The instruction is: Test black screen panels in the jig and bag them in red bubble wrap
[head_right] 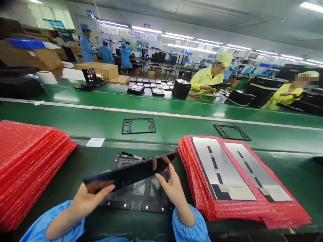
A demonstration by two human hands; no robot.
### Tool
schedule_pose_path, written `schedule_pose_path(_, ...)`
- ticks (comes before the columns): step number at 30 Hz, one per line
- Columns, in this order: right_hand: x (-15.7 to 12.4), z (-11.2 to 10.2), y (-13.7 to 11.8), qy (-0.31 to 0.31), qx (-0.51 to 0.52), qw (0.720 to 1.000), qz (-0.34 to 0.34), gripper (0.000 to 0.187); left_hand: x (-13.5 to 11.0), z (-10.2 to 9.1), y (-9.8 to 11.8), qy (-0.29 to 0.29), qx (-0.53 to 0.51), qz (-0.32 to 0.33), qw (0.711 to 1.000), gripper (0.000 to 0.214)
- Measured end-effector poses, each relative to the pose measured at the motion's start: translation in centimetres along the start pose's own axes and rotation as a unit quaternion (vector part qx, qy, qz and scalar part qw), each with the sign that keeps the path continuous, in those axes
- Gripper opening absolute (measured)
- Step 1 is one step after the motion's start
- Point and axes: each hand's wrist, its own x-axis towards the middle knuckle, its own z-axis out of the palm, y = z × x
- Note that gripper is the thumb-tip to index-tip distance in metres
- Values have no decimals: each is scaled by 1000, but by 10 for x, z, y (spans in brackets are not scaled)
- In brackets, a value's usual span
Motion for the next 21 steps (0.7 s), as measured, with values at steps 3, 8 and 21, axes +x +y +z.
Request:
schedule_pose_path(3, 15, 3, 7, -9, 12, 999, -40, 59, 6, 5, 15, -72, 105, 231, 965, 36)
schedule_pose_path(8, 24, 4, 18, -4, 37, 998, -52, 63, 22, 12, 24, -72, 137, 283, 946, 41)
schedule_pose_path(21, 15, 2, 5, -67, 265, 956, 110, 58, 106, -13, 0, -29, -56, -156, 986, 58)
